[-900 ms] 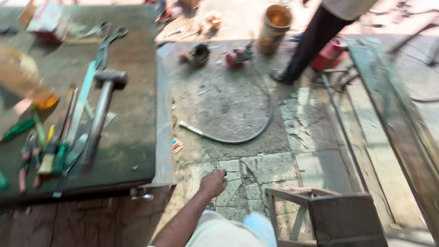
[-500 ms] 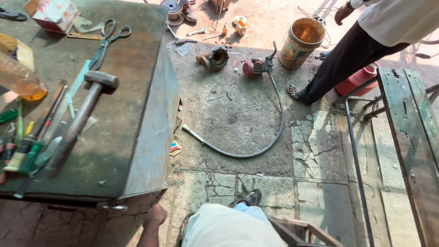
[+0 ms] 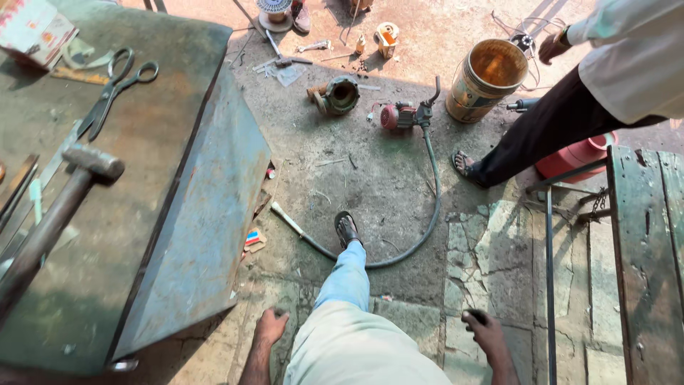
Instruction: The person walks to a motor on the ground, sits down, and uses two wrenches to loosen and remove bolts from the motor housing. The person then removes a metal rod from the motor and sets it aside.
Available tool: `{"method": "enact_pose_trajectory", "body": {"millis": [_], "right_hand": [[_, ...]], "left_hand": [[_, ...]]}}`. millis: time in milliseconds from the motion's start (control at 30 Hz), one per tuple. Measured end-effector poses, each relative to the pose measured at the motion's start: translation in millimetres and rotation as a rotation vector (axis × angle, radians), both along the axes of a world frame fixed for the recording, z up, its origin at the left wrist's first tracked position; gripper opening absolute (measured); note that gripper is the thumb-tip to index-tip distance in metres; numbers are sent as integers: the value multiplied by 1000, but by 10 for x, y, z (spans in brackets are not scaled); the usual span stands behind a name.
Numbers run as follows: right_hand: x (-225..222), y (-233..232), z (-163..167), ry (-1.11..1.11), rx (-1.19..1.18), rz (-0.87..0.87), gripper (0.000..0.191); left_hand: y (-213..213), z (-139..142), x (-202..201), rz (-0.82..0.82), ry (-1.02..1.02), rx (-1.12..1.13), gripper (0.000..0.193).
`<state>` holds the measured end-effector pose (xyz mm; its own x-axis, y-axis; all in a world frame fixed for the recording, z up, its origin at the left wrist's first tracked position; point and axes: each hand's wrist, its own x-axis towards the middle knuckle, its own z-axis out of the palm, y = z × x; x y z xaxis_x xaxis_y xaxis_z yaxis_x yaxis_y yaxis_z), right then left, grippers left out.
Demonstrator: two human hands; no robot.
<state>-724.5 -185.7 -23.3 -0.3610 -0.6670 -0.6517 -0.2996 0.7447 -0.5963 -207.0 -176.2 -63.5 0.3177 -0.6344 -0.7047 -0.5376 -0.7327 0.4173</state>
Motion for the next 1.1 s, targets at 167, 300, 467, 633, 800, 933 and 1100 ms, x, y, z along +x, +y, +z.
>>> {"method": "enact_pose_trajectory", "body": {"millis": [167, 300, 467, 633, 800, 933, 1100], "right_hand": [[-143, -1307, 18, -67, -129, -83, 38], [-6, -2268, -54, 4, 98, -92, 34], [186, -3005, 2, 112, 493, 58, 37], [503, -4007, -7, 49, 362, 43, 42], [736, -5346, -60, 17, 336, 208, 35], [874, -6536, -176, -29, 216, 251, 33], [1030, -7893, -162, -59, 163, 282, 31]], "left_hand": [[-889, -183, 3, 28, -58, 228, 52], [-2158, -236, 13, 40, -59, 150, 65], [-3564, -103, 210, 151, 192, -210, 38], [-4272, 82, 516, 245, 273, -475, 27], [-4745, -8, 620, 416, 295, -412, 26], [-5508, -118, 551, 478, 304, -426, 26], [-6679, -48, 648, 443, 225, -547, 27]]}}
